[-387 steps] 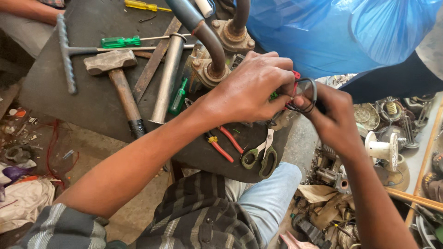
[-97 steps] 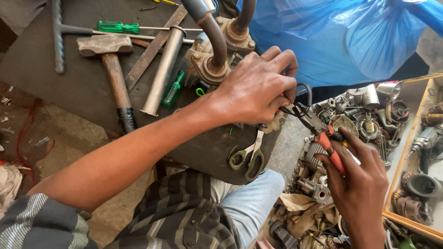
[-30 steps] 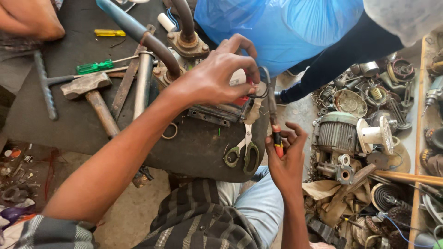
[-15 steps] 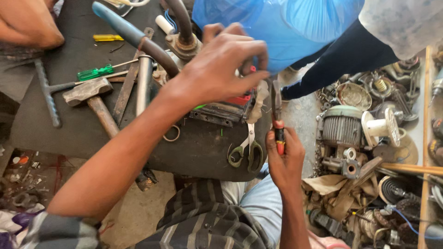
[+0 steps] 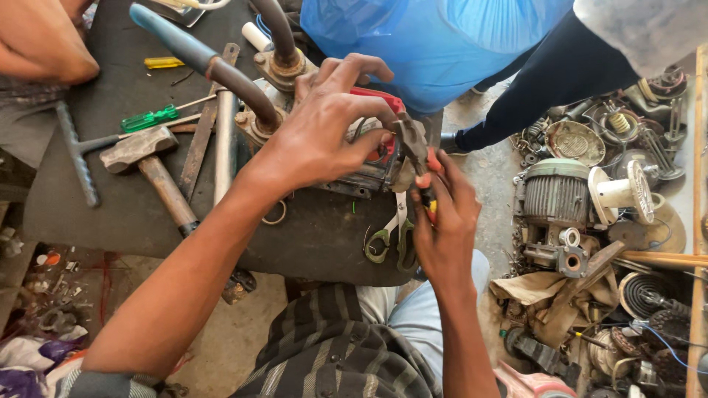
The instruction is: The person uses pliers to strip and twist wires on a small red electrical component. They then use scissors to cut a rubber band and continue adjusting the wires by hand.
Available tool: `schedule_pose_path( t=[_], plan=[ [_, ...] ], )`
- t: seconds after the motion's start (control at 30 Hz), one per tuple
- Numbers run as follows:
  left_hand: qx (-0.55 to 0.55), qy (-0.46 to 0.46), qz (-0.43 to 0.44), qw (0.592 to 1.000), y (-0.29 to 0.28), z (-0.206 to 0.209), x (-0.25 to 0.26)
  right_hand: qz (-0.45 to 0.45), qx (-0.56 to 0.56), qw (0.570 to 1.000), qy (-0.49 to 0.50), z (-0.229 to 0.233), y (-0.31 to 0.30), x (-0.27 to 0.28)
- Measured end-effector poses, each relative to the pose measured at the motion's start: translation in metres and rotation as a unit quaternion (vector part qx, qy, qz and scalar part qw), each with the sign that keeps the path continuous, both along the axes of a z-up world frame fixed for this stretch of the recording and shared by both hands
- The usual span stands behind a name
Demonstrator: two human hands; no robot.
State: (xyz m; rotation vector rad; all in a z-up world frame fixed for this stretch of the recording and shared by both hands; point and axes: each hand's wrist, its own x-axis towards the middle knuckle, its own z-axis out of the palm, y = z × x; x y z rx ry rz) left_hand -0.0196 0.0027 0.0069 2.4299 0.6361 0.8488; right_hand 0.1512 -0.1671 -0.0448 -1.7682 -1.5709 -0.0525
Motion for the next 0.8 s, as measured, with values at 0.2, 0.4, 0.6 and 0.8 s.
schedule_pose_path(
  t=[0.2,0.4,0.6,0.8],
  plan=[
    [-0.035,0.032,0.009,0.999,0.006,-0.002,0.004,-0.032,-0.022,0.998,-0.047,-0.007,0.002,-0.009],
    [-0.04,0.054,0.015,0.998,0.007,-0.002,0.005,-0.055,0.005,0.997,-0.045,-0.017,0.006,-0.027],
    [-0.026,0.069,0.011,0.997,0.007,0.002,0.004,-0.04,0.042,0.998,-0.005,-0.017,0.011,-0.04],
    [-0.032,0.076,0.011,0.997,0.006,0.004,0.003,-0.033,0.049,0.998,0.034,-0.017,0.01,-0.046]
  ],
)
